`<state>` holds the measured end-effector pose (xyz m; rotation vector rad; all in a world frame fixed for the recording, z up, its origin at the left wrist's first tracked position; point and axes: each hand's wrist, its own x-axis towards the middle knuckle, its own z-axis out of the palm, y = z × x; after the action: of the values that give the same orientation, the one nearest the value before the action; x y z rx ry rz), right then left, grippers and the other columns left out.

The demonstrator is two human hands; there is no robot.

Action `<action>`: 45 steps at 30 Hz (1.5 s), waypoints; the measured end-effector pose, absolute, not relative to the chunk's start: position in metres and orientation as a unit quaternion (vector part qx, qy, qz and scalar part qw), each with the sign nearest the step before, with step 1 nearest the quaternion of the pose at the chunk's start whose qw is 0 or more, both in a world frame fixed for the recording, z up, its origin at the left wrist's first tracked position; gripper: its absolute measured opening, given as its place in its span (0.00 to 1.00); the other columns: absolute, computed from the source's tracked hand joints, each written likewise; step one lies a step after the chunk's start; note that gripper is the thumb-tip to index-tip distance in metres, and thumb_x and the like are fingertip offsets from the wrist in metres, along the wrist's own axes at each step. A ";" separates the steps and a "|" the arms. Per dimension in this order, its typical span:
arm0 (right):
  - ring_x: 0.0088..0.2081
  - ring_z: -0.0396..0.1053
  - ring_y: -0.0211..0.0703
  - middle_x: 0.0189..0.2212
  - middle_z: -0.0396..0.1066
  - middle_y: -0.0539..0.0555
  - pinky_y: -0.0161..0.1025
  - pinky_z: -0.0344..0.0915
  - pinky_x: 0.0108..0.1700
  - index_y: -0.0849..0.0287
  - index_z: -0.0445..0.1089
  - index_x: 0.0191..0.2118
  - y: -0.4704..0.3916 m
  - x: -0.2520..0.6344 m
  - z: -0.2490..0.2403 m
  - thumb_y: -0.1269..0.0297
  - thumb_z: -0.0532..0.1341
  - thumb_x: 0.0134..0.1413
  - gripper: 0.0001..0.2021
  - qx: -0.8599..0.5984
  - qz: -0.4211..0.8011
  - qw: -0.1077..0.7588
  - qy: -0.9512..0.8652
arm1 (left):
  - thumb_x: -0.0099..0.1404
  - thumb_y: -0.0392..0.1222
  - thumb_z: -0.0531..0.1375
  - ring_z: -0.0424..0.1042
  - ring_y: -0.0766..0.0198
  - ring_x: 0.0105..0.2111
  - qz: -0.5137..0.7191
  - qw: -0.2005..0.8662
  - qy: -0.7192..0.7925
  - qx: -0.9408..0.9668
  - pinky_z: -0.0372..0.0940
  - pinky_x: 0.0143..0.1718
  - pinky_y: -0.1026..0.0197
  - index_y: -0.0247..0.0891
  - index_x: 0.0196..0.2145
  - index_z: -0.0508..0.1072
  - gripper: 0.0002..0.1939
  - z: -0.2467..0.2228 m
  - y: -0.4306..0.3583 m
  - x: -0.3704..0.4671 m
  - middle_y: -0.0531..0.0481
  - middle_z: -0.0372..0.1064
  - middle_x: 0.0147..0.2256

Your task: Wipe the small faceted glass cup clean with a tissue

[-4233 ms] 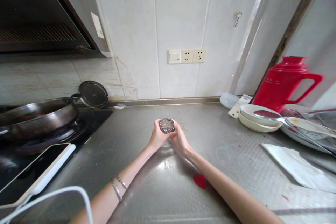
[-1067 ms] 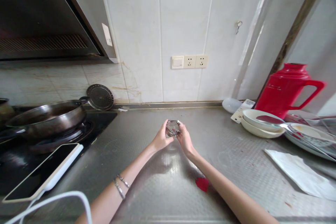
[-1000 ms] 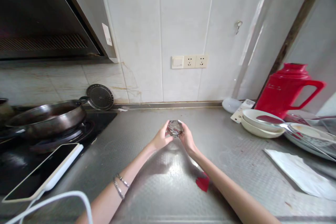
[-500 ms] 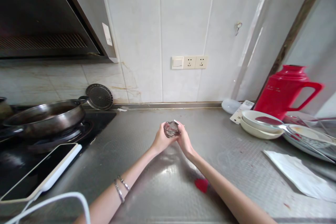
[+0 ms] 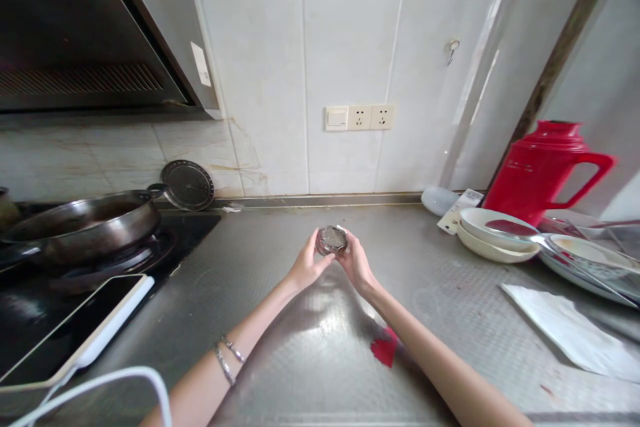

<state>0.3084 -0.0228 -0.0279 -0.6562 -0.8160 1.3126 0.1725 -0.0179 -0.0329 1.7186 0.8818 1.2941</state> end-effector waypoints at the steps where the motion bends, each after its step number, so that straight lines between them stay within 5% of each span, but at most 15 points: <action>1: 0.41 0.72 0.48 0.43 0.74 0.54 0.43 0.70 0.41 0.55 0.70 0.44 -0.022 0.310 -0.026 0.52 0.59 0.50 0.18 -0.291 0.585 0.668 -0.356 | 0.52 0.44 0.67 0.61 0.48 0.57 0.513 0.391 0.346 0.681 0.57 0.58 0.45 0.38 0.58 0.57 0.39 -0.032 -0.016 0.171 0.38 0.59 0.57; 6: 0.39 0.72 0.48 0.36 0.76 0.53 0.42 0.68 0.41 0.57 0.74 0.37 -0.019 0.308 -0.027 0.51 0.59 0.48 0.16 -0.280 0.587 0.657 -0.382 | 0.37 0.41 0.75 0.65 0.48 0.52 0.530 0.356 0.359 0.681 0.60 0.55 0.47 0.37 0.53 0.63 0.45 -0.033 -0.012 0.170 0.40 0.61 0.50; 11: 0.42 0.72 0.48 0.39 0.76 0.53 0.44 0.67 0.46 0.56 0.74 0.39 -0.021 0.304 -0.032 0.52 0.57 0.52 0.16 -0.300 0.560 0.656 -0.407 | 0.43 0.42 0.73 0.69 0.54 0.48 0.508 0.397 0.346 0.682 0.63 0.52 0.48 0.39 0.50 0.59 0.40 -0.036 -0.017 0.176 0.42 0.67 0.47; 19: 0.54 0.66 0.51 0.51 0.72 0.54 0.48 0.59 0.57 0.56 0.73 0.48 -0.036 0.310 -0.020 0.52 0.53 0.58 0.20 -0.411 0.365 0.615 -0.566 | 0.42 0.46 0.72 0.70 0.55 0.45 0.578 0.256 0.423 0.649 0.64 0.47 0.52 0.39 0.48 0.55 0.40 -0.025 -0.033 0.184 0.42 0.65 0.45; 27: 0.38 0.73 0.54 0.34 0.79 0.52 0.47 0.68 0.43 0.57 0.76 0.44 -0.045 0.306 -0.016 0.55 0.53 0.59 0.19 -0.457 0.272 0.576 -0.621 | 0.44 0.45 0.72 0.69 0.55 0.45 0.615 0.222 0.461 0.600 0.63 0.47 0.53 0.38 0.48 0.55 0.39 -0.028 -0.020 0.174 0.43 0.65 0.45; 32: 0.39 0.75 0.54 0.38 0.78 0.54 0.47 0.68 0.43 0.56 0.77 0.44 -0.035 0.329 -0.006 0.60 0.54 0.57 0.16 -0.436 0.218 0.556 -0.673 | 0.41 0.42 0.71 0.70 0.57 0.45 0.600 0.317 0.432 0.594 0.64 0.48 0.54 0.39 0.47 0.57 0.39 -0.033 -0.002 0.160 0.44 0.65 0.45; 37: 0.51 0.70 0.52 0.48 0.74 0.54 0.50 0.64 0.54 0.54 0.73 0.49 -0.021 0.355 -0.001 0.62 0.53 0.58 0.16 -0.389 0.200 0.538 -0.721 | 0.39 0.36 0.72 0.70 0.56 0.45 0.490 0.442 0.325 0.677 0.63 0.50 0.53 0.38 0.51 0.57 0.42 -0.035 -0.007 0.161 0.42 0.65 0.47; 45: 0.58 0.63 0.51 0.53 0.69 0.53 0.54 0.58 0.60 0.53 0.72 0.50 -0.032 0.350 0.002 0.68 0.51 0.57 0.19 -0.297 0.216 0.440 -0.819 | 0.37 0.35 0.73 0.68 0.50 0.49 0.430 0.506 0.269 0.697 0.62 0.53 0.49 0.38 0.51 0.63 0.42 -0.031 -0.018 0.166 0.40 0.67 0.48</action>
<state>0.3504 -0.0316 0.0017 -0.7376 -2.0347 0.5359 0.1664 -0.0176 -0.0313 1.6816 0.6499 1.0381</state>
